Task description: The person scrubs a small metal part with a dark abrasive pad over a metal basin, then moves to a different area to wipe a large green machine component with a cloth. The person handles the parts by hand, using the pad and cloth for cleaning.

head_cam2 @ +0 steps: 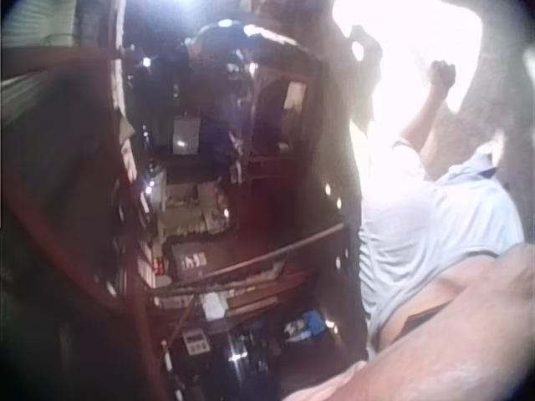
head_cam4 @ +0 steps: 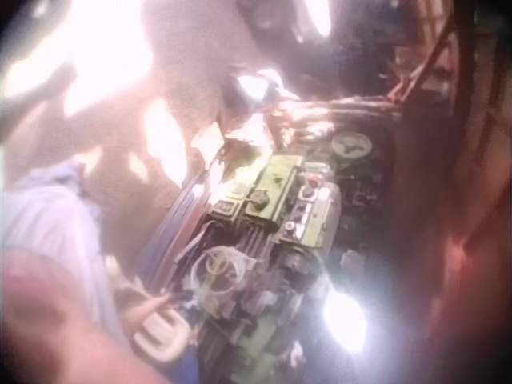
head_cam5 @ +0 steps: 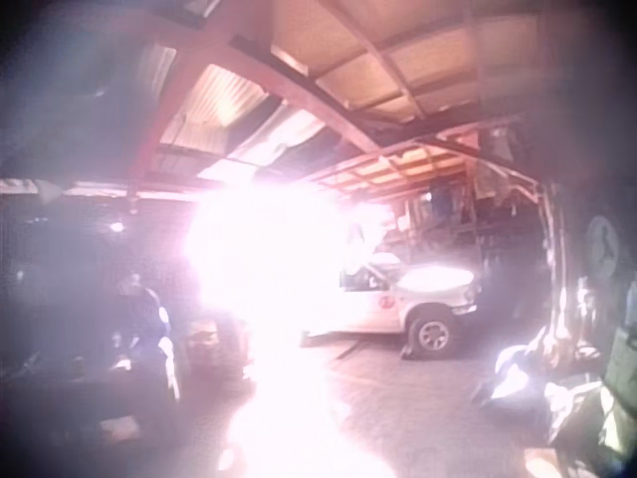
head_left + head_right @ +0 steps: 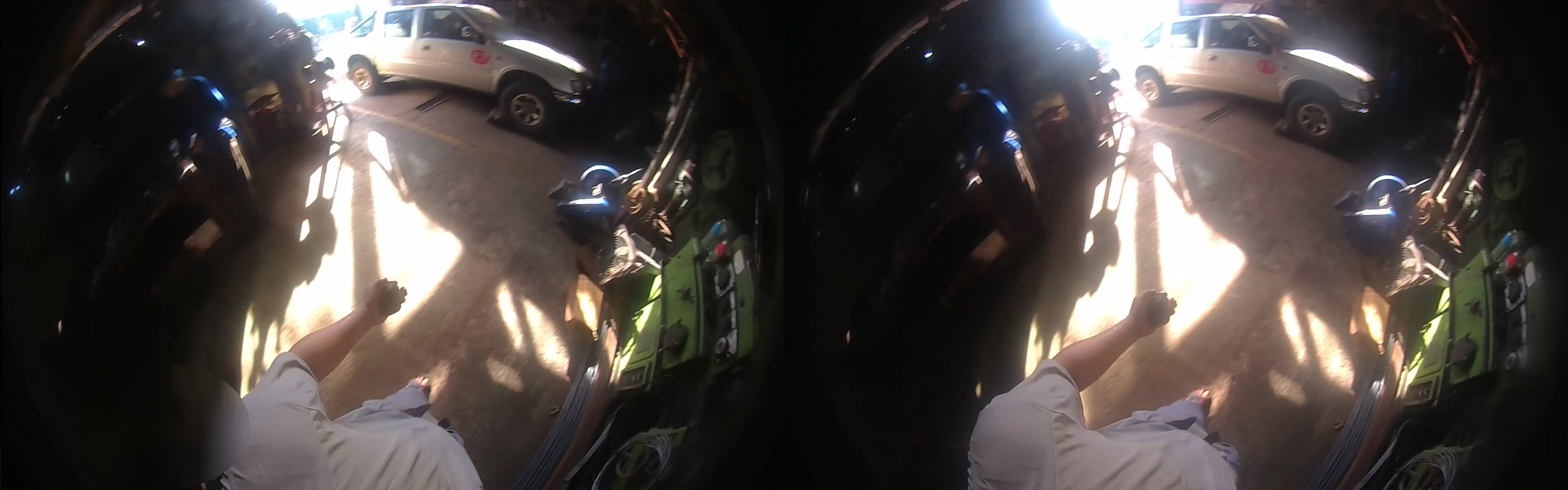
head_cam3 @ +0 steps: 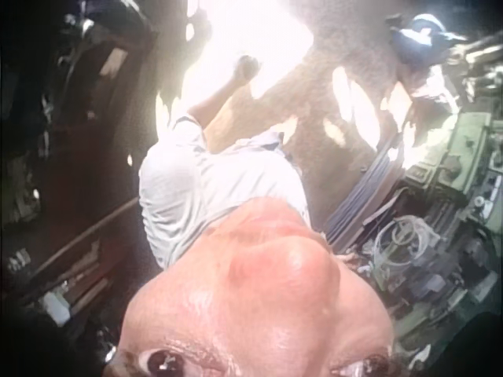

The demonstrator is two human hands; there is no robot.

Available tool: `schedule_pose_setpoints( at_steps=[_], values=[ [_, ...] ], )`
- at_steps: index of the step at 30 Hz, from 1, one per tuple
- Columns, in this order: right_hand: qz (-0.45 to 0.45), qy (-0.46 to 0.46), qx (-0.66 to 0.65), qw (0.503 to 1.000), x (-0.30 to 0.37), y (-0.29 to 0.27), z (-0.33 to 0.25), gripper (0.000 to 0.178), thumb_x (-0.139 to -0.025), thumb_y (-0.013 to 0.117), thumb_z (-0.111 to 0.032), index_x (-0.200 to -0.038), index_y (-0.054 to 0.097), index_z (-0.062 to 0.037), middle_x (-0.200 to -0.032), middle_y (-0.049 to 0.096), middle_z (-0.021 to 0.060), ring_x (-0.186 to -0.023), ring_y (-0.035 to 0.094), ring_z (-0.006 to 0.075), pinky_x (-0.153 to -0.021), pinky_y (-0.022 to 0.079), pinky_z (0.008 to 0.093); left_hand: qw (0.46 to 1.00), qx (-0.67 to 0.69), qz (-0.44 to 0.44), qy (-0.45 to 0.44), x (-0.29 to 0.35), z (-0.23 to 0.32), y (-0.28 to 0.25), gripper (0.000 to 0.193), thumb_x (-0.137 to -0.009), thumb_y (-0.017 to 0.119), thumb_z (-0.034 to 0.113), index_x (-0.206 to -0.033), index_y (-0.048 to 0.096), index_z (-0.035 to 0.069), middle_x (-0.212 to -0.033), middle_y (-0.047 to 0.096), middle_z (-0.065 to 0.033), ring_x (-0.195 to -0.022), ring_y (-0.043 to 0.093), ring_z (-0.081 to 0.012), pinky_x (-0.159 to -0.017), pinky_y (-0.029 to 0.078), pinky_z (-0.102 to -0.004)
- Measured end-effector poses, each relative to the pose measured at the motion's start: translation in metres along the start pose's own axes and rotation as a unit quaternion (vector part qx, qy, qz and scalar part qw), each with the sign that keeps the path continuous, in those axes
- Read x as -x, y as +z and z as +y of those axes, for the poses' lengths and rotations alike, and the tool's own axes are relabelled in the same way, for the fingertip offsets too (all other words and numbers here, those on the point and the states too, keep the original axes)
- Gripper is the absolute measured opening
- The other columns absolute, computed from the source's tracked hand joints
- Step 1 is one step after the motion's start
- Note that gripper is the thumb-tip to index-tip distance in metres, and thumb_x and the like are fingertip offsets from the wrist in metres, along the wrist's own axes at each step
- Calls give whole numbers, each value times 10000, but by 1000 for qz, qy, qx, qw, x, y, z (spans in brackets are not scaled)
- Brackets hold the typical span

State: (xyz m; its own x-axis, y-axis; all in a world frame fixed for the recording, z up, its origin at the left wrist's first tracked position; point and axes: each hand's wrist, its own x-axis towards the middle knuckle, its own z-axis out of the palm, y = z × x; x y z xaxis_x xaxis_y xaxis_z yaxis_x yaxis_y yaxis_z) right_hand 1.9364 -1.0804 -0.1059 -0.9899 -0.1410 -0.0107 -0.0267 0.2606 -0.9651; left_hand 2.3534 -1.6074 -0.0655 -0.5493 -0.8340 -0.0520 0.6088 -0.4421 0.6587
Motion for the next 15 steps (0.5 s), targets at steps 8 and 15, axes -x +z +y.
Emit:
schedule_pose_setpoints(
  at_steps=[8, 15],
  values=[
    [356, 41, 250, 899, 33, -228, 54, 654, -934, 629, -267, -1470, 358, -11, -1440, 470, 165, -1331, 470, 309, -1152, 348, 434, 781, -551, -198, 217, -255, -50, 136, 195, -941, 537, 177, -1047, 663, 73, -1031, 664, -104, -980, 623, -260, -878, 499, -415],
    [475, 92, 115, 868, 79, -214, 76, 649, -923, 663, -270, -1455, 380, -30, -1456, 438, 159, -1335, 456, 301, -1133, 360, 401, 878, -37, -283, -385, -409, -169, 301, 537, -1007, 430, 427, -1372, 589, 67, -1440, 568, -138, -1347, 509, -282, -1124, 400, -436]
  ],
)
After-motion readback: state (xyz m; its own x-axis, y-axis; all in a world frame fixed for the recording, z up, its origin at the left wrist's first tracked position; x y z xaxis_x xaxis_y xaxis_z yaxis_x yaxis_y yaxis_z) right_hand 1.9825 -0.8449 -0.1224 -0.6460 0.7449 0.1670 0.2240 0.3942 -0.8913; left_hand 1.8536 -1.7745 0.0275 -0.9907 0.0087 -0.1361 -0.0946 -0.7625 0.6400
